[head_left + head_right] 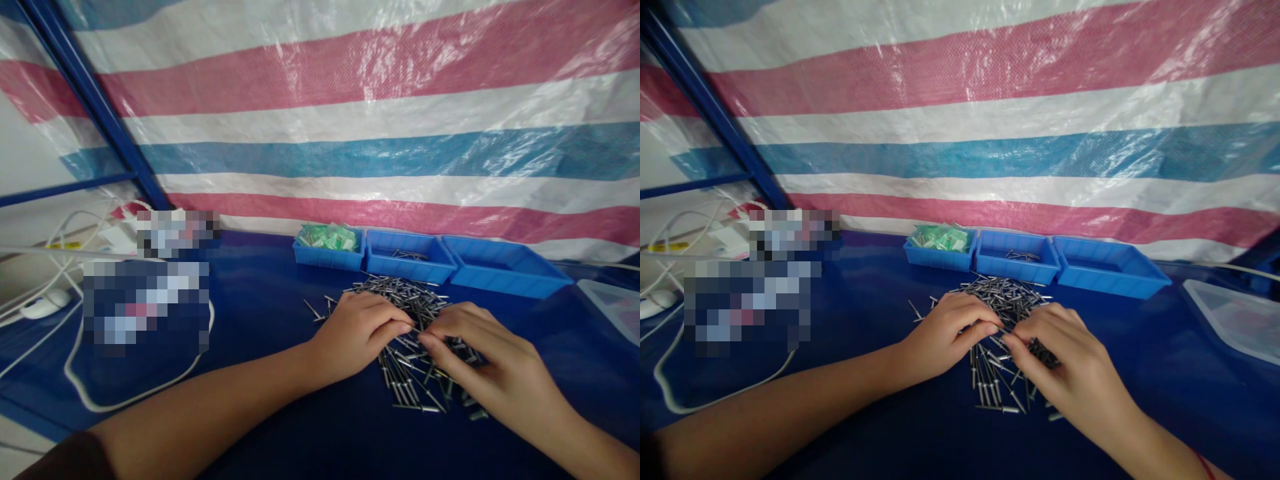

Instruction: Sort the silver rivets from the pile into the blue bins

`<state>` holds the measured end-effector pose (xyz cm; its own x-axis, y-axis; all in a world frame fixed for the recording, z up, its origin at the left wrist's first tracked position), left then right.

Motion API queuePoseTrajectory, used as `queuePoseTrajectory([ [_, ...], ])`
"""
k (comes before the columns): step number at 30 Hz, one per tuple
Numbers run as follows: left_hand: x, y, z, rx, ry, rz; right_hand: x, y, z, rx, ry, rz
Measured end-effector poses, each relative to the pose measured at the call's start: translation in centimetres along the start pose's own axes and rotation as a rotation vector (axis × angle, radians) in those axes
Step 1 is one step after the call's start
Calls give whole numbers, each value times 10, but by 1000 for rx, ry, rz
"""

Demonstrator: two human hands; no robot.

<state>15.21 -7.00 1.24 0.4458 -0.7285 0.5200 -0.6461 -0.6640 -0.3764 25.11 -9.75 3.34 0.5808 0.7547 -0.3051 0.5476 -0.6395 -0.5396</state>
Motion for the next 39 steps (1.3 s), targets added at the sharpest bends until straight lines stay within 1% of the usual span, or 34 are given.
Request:
queuePoseTrajectory([
  [3,0,2,-4,44,24,-10,5,-6,-9,7,84,22],
  [6,1,4,-9,98,53,-7,20,-16,-31,111,187,102],
  [9,2,4,-10,110,49,11,42,-33,-47,183,298,204],
  [11,4,4,-10,110,39,29,57,-48,-47,167,352,255],
  [13,5,4,-9,104,28,43,75,-58,-47,163,431,368],
  [15,7,4,-9,103,18,58,90,-62,-46,147,459,468],
  [17,9,4,-9,111,10,75,93,-57,-47,161,430,505],
  [19,10,4,-9,114,2,83,88,-47,-47,169,363,471],
  [21,11,3,-8,110,-2,83,81,-34,-43,131,285,410],
  [23,11,3,-6,97,-11,83,78,-19,-35,76,207,379],
  [26,11,2,-2,68,-60,85,87,-1,-21,26,86,403],
  [29,11,-1,0,57,-150,70,101,6,-10,59,-9,451],
  [31,12,-7,1,44,-212,61,109,7,-5,85,-62,479],
  [33,15,-17,6,-5,-268,70,115,8,0,83,-110,504],
  [35,20,-31,16,-89,-315,90,119,9,1,80,-147,521],
  [39,28,-53,36,-222,-445,95,122,13,-5,108,-203,532],
])
Point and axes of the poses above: each hand's wrist, its own y-axis away from the middle knuckle, its own z-axis out of the palm, x = y × z, the point moved 10 cm from there along -y, towards the middle knuckle, and after that the axes turned 9 degrees about -x, right-handed, at the moved point
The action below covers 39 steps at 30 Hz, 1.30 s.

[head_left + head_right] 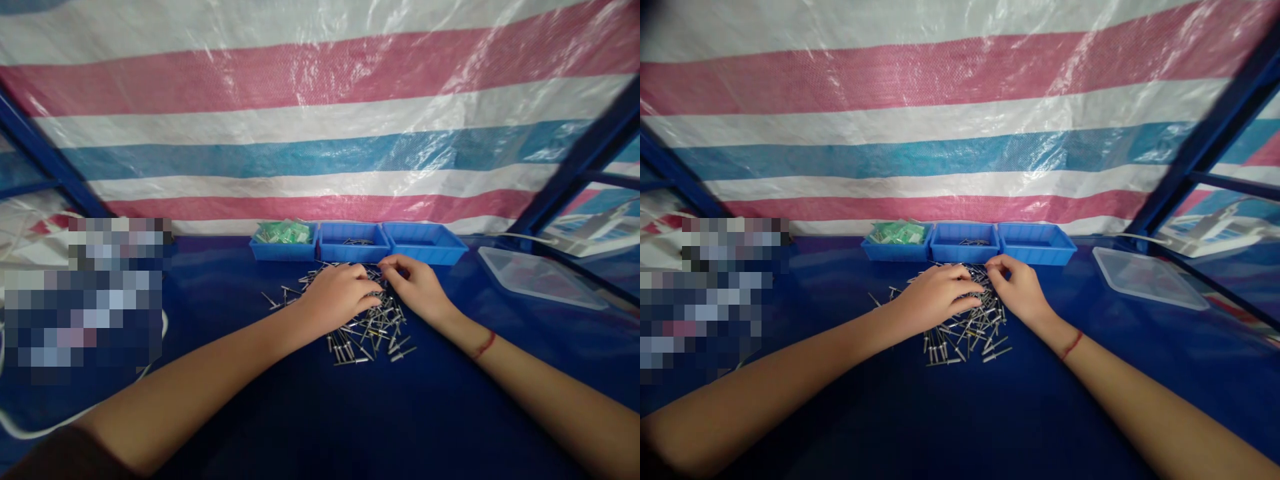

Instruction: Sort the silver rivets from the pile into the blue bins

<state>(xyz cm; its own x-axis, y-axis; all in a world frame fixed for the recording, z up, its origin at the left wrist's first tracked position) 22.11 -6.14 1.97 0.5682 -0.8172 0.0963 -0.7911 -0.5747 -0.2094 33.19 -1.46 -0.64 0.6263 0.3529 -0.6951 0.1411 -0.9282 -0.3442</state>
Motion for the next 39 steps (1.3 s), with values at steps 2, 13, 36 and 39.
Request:
queuePoseTrajectory([
  [2,3,-7,5,-32,-65,-18,-2,1,-3,12,-12,-11],
  [13,-5,1,12,-35,-213,-170,-36,13,12,-73,59,-159],
  [36,-12,27,-18,128,162,-175,-62,22,16,-114,39,-264],
  [39,-17,38,-23,242,384,-177,-67,26,16,-110,4,-275],
])
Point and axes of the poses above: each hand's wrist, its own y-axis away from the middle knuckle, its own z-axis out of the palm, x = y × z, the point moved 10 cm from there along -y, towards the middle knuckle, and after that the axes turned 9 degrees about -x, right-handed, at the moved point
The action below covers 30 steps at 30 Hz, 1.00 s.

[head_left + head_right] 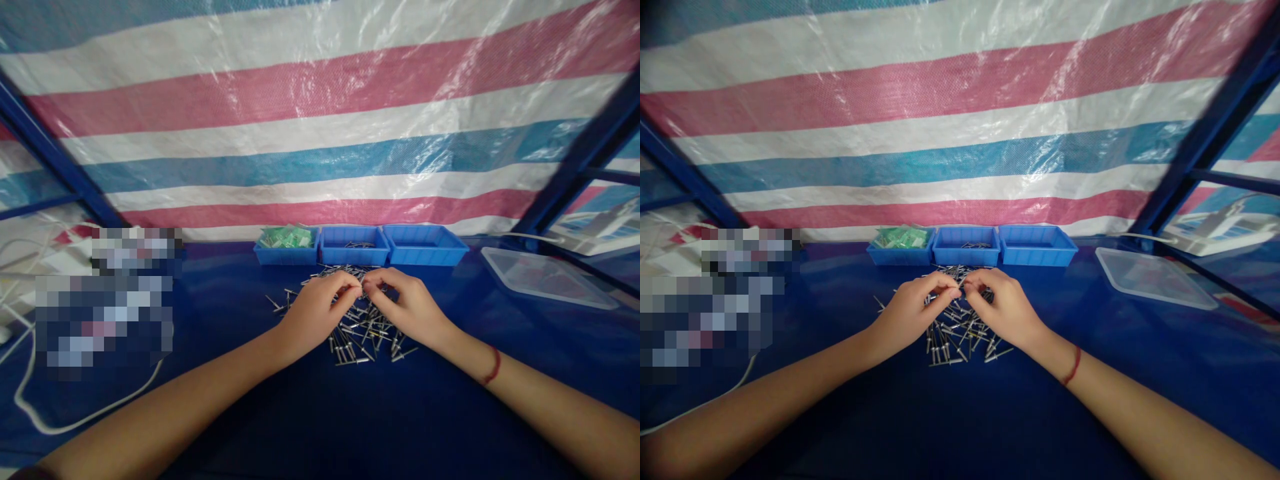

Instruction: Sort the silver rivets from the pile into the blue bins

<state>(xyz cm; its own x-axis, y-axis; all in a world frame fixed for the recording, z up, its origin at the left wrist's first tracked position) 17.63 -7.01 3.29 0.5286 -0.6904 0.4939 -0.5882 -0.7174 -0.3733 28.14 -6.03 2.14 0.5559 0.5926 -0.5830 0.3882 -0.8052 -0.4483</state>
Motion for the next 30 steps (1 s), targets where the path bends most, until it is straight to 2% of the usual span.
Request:
queuePoseTrajectory([
  [6,-12,11,-3,122,166,-15,-11,4,4,-10,-163,3],
  [13,-12,17,1,93,205,-27,-16,7,8,-4,-253,10],
  [20,-13,16,-1,82,161,-56,-27,8,3,-8,-196,-98],
  [25,-17,20,-11,189,216,-69,-24,9,-2,42,-124,-64],
  [30,-14,23,-19,243,198,-54,-23,8,-1,43,-79,-65],
])
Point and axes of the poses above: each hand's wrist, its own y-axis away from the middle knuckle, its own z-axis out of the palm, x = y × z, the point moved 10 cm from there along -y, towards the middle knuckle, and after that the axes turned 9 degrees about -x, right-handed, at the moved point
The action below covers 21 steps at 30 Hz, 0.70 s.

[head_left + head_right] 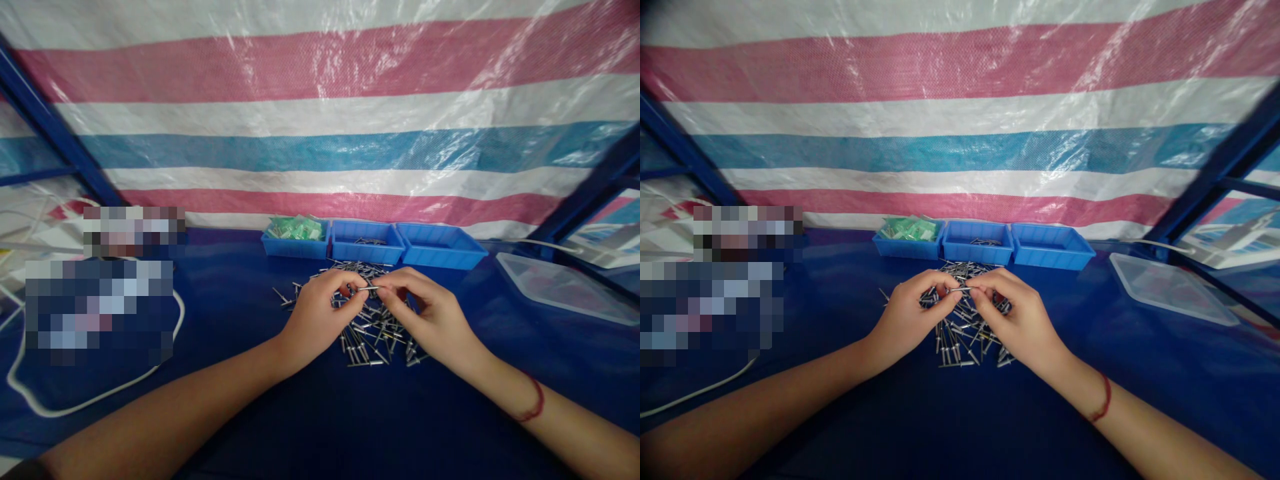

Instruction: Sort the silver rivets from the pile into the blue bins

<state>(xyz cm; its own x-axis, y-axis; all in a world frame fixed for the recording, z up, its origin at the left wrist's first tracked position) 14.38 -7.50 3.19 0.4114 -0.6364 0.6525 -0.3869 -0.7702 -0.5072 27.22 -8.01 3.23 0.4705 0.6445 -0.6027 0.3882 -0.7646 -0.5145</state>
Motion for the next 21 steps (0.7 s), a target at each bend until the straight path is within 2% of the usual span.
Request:
queuePoseTrajectory([
  [7,-2,-2,2,-22,31,18,-5,-1,6,-55,105,-31],
  [10,-11,-7,-1,-29,-5,18,-6,-10,-8,25,222,-46],
  [13,-22,-12,-9,-11,-87,11,-1,-28,-30,158,391,-23],
  [15,-30,-15,-14,4,-132,-4,7,-47,-35,187,486,0],
  [19,-42,-16,-16,-17,-199,-19,29,-87,-26,171,623,27],
  [21,-45,-16,-14,-40,-214,-21,39,-98,-19,149,678,76],
])
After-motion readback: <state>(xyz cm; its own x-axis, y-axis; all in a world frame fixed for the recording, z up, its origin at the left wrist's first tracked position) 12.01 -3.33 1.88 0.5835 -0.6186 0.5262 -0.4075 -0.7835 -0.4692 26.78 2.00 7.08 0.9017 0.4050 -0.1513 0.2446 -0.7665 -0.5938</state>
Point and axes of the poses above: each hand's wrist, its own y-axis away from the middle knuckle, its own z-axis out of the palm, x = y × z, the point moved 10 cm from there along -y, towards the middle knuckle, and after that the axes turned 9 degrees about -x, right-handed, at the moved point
